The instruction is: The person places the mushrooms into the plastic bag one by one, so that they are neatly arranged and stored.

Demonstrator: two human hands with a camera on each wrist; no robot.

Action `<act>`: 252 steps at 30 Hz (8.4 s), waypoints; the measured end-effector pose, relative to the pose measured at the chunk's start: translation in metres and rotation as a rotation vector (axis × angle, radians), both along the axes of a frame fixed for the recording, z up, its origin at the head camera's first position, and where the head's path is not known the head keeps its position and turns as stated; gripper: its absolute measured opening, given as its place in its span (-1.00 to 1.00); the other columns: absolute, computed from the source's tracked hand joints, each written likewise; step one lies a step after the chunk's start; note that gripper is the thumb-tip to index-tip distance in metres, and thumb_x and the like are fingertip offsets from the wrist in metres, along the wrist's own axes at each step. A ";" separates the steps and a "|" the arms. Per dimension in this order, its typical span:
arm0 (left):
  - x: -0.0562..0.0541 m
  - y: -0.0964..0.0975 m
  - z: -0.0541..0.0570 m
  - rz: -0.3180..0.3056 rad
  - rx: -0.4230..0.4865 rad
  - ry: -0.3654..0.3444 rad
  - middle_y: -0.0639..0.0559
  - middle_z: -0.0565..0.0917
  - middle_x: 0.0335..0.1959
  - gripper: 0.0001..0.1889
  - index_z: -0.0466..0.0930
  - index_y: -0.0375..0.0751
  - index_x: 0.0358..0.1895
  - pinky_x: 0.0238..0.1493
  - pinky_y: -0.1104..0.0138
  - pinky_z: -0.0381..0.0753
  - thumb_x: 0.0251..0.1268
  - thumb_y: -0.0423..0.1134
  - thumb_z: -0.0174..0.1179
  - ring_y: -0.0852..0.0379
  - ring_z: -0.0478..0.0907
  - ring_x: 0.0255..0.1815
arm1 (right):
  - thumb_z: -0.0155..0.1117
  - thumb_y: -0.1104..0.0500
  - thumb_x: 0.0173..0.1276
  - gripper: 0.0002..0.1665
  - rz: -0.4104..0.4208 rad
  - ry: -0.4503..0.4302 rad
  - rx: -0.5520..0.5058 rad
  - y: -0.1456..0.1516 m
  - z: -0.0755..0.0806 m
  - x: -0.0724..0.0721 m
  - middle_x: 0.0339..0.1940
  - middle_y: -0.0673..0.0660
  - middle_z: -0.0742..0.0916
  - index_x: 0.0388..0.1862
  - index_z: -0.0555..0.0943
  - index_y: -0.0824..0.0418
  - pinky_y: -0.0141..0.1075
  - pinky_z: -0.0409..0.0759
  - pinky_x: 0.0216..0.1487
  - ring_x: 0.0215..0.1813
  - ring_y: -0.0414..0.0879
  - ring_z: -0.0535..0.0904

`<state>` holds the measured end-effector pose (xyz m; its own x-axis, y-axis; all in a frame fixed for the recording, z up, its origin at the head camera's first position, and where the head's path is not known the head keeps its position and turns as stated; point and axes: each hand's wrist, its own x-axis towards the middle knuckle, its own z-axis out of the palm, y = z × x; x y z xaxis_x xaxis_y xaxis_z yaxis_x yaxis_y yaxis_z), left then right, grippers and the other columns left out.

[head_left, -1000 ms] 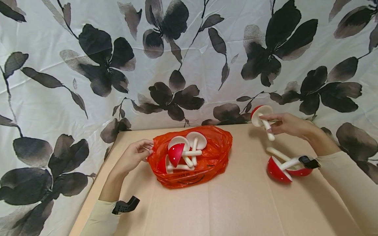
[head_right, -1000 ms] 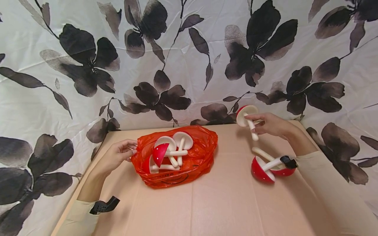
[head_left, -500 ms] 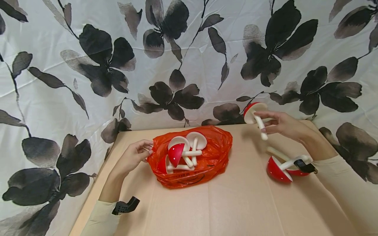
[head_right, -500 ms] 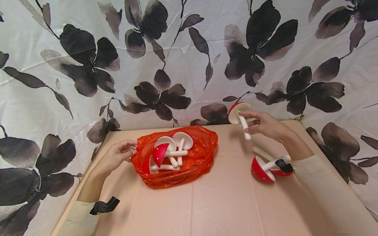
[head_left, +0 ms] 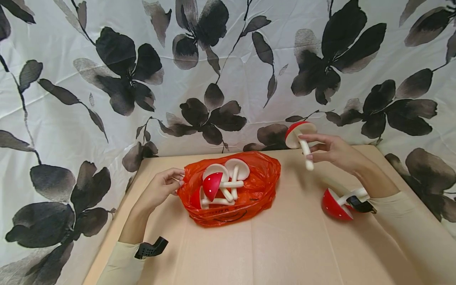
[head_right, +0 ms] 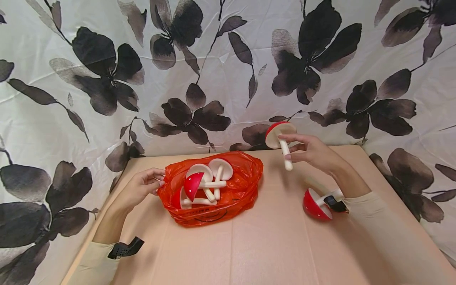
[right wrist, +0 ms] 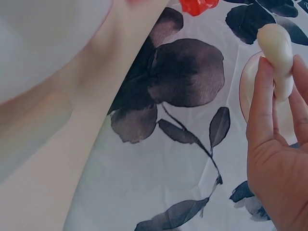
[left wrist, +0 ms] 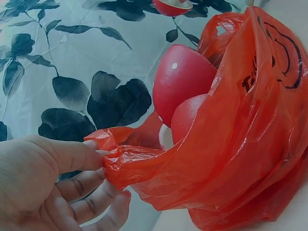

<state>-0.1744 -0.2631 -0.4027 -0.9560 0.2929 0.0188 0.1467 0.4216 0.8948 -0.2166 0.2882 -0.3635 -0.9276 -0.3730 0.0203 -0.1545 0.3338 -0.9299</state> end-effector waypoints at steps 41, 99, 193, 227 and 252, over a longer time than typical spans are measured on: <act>-0.001 0.007 0.005 0.003 0.003 -0.018 -0.32 0.64 -0.08 -0.70 0.56 -0.33 0.18 -0.24 0.25 0.76 0.45 -0.44 0.15 -0.02 0.69 -0.24 | 0.40 0.32 0.34 -0.23 0.178 0.074 -0.077 -0.046 0.004 -0.002 0.19 0.24 0.57 0.51 0.40 0.10 -0.32 0.67 -0.04 0.09 0.08 0.57; 0.002 0.006 0.005 -0.015 -0.011 -0.020 -0.30 0.64 -0.08 -0.71 0.57 -0.28 0.18 -0.23 0.25 0.76 0.45 -0.40 0.18 -0.05 0.68 -0.22 | 0.40 0.32 0.31 -0.33 0.226 0.003 -0.035 -0.096 -0.013 -0.004 0.24 0.24 0.61 0.41 0.51 0.13 -0.21 0.71 0.03 0.23 0.18 0.52; 0.002 0.003 0.006 -0.022 -0.026 0.004 -0.28 0.64 -0.10 -0.71 0.56 -0.32 0.18 -0.27 0.26 0.75 0.45 -0.44 0.14 0.00 0.67 -0.25 | 0.32 0.23 0.43 -0.50 0.475 0.158 0.395 -0.131 -0.024 0.010 0.31 0.06 0.64 0.34 0.59 0.09 0.04 0.59 0.27 0.34 0.12 0.52; 0.004 0.002 0.008 -0.019 0.006 -0.015 -0.33 0.62 -0.09 -0.70 0.55 -0.37 0.18 -0.26 0.27 0.75 0.43 -0.46 0.15 0.01 0.66 -0.23 | 0.37 0.23 0.39 -0.40 0.355 0.054 0.371 -0.037 -0.011 0.021 0.29 0.18 0.63 0.40 0.50 0.18 0.09 0.60 0.25 0.34 0.24 0.51; 0.001 -0.001 0.007 -0.047 0.039 -0.004 -0.38 0.61 -0.11 -0.71 0.55 -0.40 0.16 -0.29 0.26 0.75 0.43 -0.46 0.17 0.06 0.67 -0.28 | 0.40 0.23 0.35 -0.38 0.294 0.043 0.482 0.024 -0.020 0.030 0.24 0.30 0.66 0.36 0.49 0.28 -0.12 0.70 0.10 0.27 0.37 0.55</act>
<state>-0.1736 -0.2640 -0.3957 -0.9412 0.3368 0.0267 0.1616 0.3795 0.9110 -0.1866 0.3124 -0.3836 -0.7851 -0.5922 -0.1812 -0.3398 0.6565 -0.6734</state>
